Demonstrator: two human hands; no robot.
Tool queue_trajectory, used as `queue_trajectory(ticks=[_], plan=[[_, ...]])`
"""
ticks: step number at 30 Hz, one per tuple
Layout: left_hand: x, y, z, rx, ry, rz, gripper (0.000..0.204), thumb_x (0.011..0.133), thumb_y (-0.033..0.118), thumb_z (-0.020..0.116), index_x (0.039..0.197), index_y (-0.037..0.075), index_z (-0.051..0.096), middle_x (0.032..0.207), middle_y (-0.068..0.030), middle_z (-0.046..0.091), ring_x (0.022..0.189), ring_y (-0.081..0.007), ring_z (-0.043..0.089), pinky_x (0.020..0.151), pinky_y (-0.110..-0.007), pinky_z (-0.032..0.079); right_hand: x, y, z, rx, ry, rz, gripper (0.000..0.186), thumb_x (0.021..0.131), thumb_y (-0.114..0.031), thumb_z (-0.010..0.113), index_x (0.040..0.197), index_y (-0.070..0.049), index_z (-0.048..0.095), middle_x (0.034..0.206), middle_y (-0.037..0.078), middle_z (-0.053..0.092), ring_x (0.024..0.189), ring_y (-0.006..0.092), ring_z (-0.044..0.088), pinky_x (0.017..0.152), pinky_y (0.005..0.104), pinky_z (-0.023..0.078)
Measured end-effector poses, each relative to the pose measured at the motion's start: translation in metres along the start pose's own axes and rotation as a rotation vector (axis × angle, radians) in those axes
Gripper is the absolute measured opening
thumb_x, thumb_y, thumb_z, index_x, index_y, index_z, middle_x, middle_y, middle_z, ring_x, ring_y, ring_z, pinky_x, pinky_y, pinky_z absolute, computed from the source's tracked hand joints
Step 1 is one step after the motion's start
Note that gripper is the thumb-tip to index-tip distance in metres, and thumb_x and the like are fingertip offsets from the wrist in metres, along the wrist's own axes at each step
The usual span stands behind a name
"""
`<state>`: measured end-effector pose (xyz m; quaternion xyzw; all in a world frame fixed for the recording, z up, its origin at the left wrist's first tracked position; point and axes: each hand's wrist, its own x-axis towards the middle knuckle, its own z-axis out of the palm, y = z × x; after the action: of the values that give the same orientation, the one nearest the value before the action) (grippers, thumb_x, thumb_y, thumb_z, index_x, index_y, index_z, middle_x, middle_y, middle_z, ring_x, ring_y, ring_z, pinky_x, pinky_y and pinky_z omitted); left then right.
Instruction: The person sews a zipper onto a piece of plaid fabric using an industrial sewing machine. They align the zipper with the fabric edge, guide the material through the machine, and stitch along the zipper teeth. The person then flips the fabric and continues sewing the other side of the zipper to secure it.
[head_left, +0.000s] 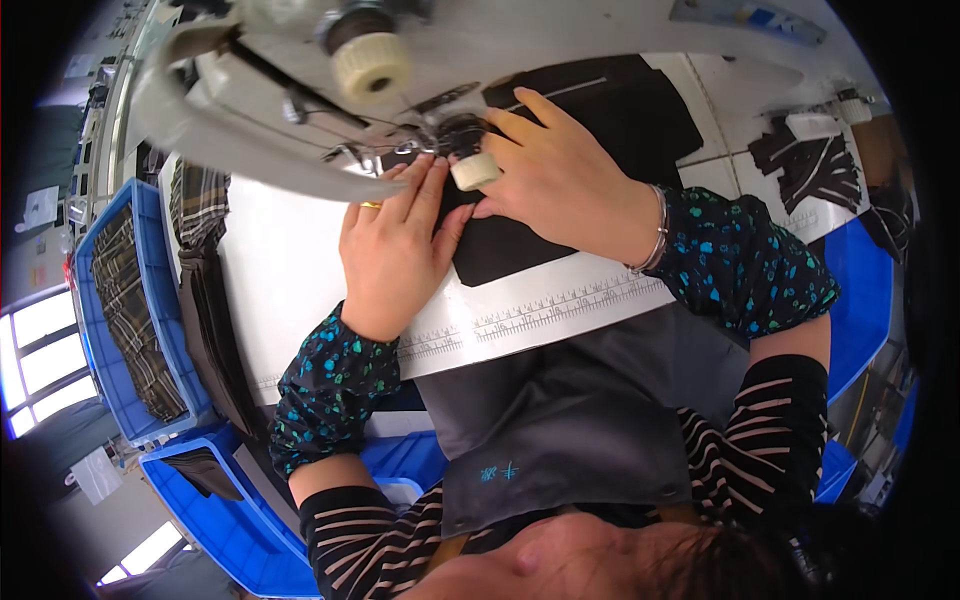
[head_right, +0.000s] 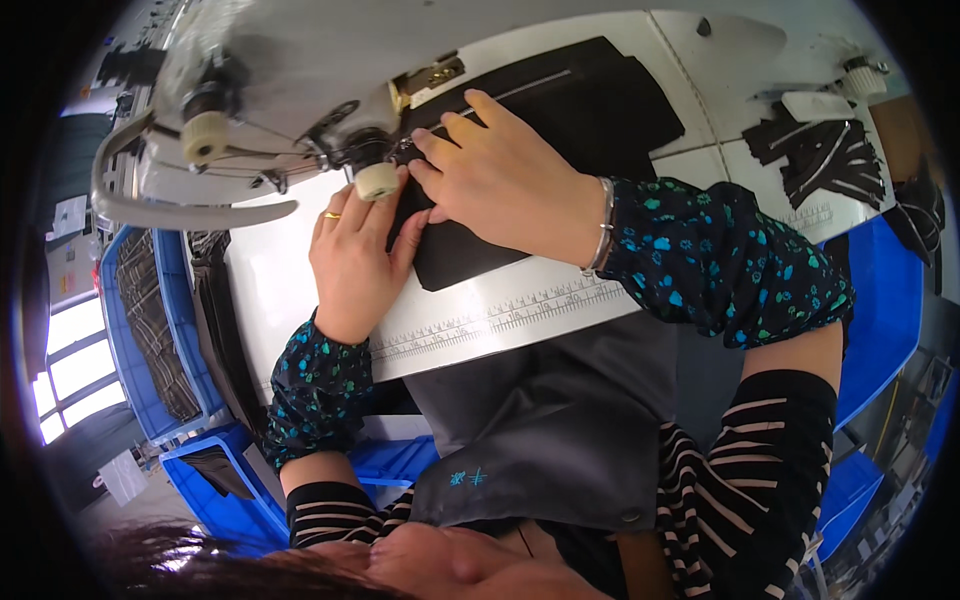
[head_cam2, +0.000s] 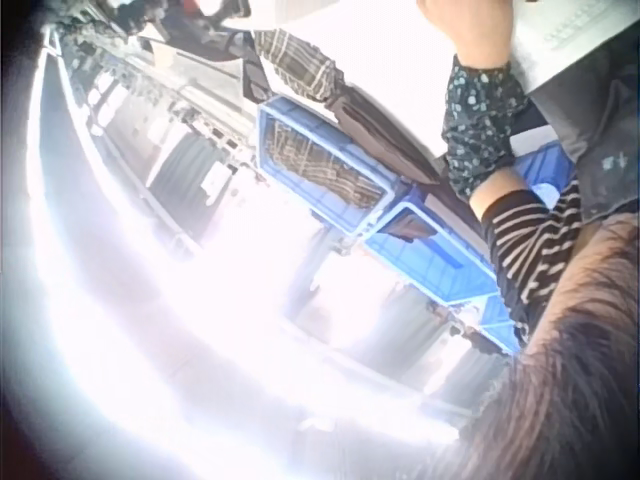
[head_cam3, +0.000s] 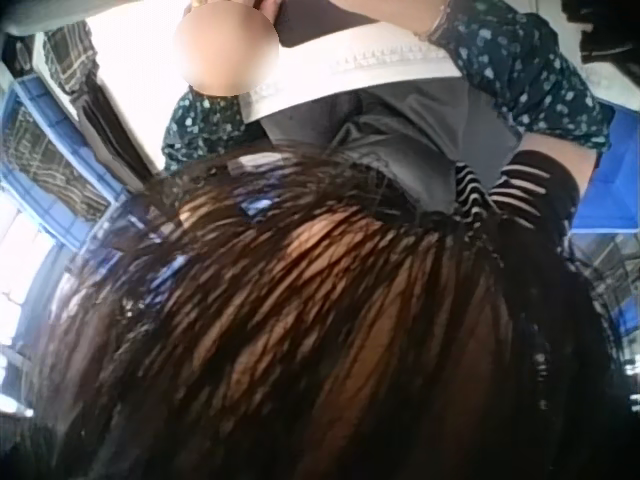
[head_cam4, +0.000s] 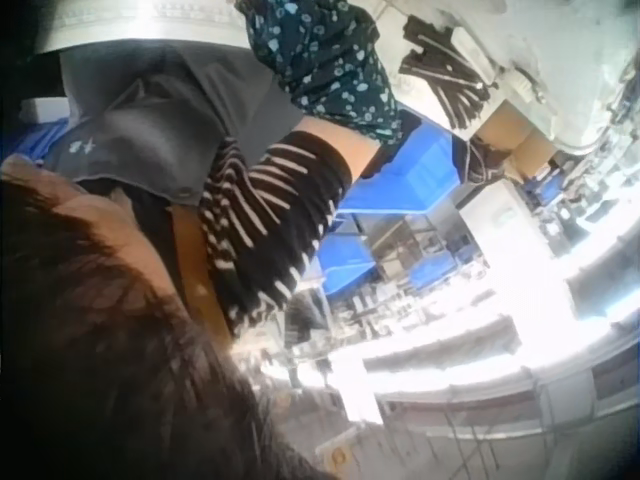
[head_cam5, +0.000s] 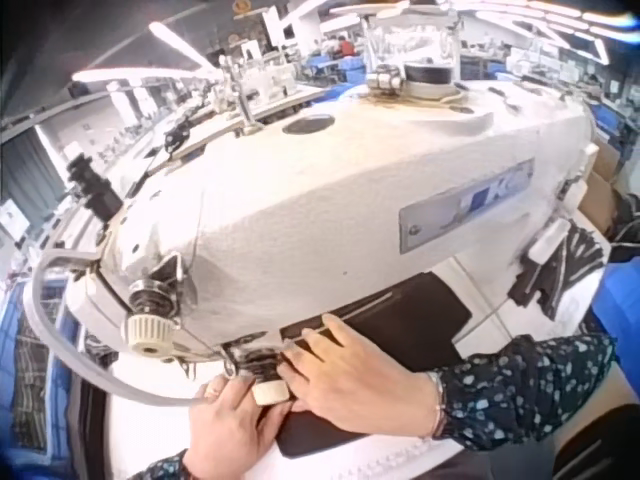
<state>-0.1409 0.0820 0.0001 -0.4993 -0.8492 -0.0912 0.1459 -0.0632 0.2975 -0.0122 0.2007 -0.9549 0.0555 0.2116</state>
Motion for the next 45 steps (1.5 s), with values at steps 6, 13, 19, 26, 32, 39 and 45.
queue_trajectory(ticks=[6,13,19,26,32,39,45], plan=[[0.001,0.001,0.000,0.025,-0.007,0.013,0.040,0.091,0.030,0.080,0.119,0.002,0.074,0.128,-0.0079,0.073,0.115,-0.0276,0.070,0.084,-0.038,0.056,-0.001,0.001,0.006,-0.027,0.040,-0.010,0.051,0.091,-0.045,0.073,0.122,-0.004,0.076,0.128,0.015,0.074,0.111,0.0287,0.068,0.109,0.0481,0.044],[-0.001,0.001,-0.003,-0.027,-0.048,-0.024,0.045,0.095,0.026,0.078,0.136,0.008,0.072,0.130,-0.0088,0.073,0.114,-0.0325,0.068,0.090,-0.042,0.054,0.005,0.019,-0.009,0.024,0.146,0.061,0.035,0.094,-0.047,0.070,0.086,-0.014,0.077,0.094,0.002,0.076,0.093,0.0221,0.071,0.109,0.0482,0.045],[0.002,0.001,0.001,-0.058,0.027,0.015,0.045,0.092,0.027,0.080,0.134,0.009,0.074,0.121,-0.0070,0.074,0.102,-0.0298,0.067,0.085,-0.041,0.054,0.012,0.053,-0.034,0.249,0.361,0.331,0.016,0.093,-0.031,0.076,0.095,-0.018,0.084,0.080,0.002,0.075,0.071,0.0263,0.069,0.066,0.0383,0.053],[0.003,0.001,-0.004,-0.050,0.038,0.019,0.035,0.091,0.029,0.080,0.114,0.003,0.077,0.115,-0.0108,0.072,0.106,-0.0293,0.069,0.089,-0.041,0.055,0.012,0.045,-0.035,0.304,0.321,0.369,0.015,0.095,-0.019,0.072,0.101,-0.013,0.085,0.090,0.006,0.079,0.080,0.0262,0.073,0.074,0.0369,0.055],[0.001,0.002,-0.005,-0.061,0.029,0.015,0.039,0.092,0.032,0.079,0.118,0.003,0.077,0.125,-0.0085,0.073,0.110,-0.0274,0.069,0.093,-0.039,0.055,0.014,0.048,-0.033,0.262,0.396,0.256,0.020,0.096,-0.031,0.073,0.098,-0.014,0.083,0.085,0.004,0.077,0.073,0.0284,0.071,0.068,0.0389,0.054],[-0.001,0.000,0.001,-0.056,0.065,0.026,0.039,0.092,0.032,0.078,0.121,0.006,0.077,0.133,-0.0053,0.071,0.111,-0.0244,0.068,0.091,-0.038,0.055,0.007,0.042,-0.057,0.144,0.022,0.231,0.039,0.096,-0.038,0.073,0.073,-0.009,0.065,0.072,0.007,0.065,0.069,0.0301,0.065,0.068,0.0432,0.050],[-0.008,-0.004,0.005,-0.027,0.099,0.009,0.041,0.093,0.033,0.077,0.125,0.008,0.075,0.133,-0.0044,0.073,0.112,-0.0244,0.067,0.091,-0.039,0.054,-0.034,0.027,-0.119,0.063,0.187,0.158,0.024,0.085,-0.025,0.085,0.077,-0.009,0.069,0.071,0.004,0.064,0.068,0.0276,0.061,0.078,0.0405,0.049]])
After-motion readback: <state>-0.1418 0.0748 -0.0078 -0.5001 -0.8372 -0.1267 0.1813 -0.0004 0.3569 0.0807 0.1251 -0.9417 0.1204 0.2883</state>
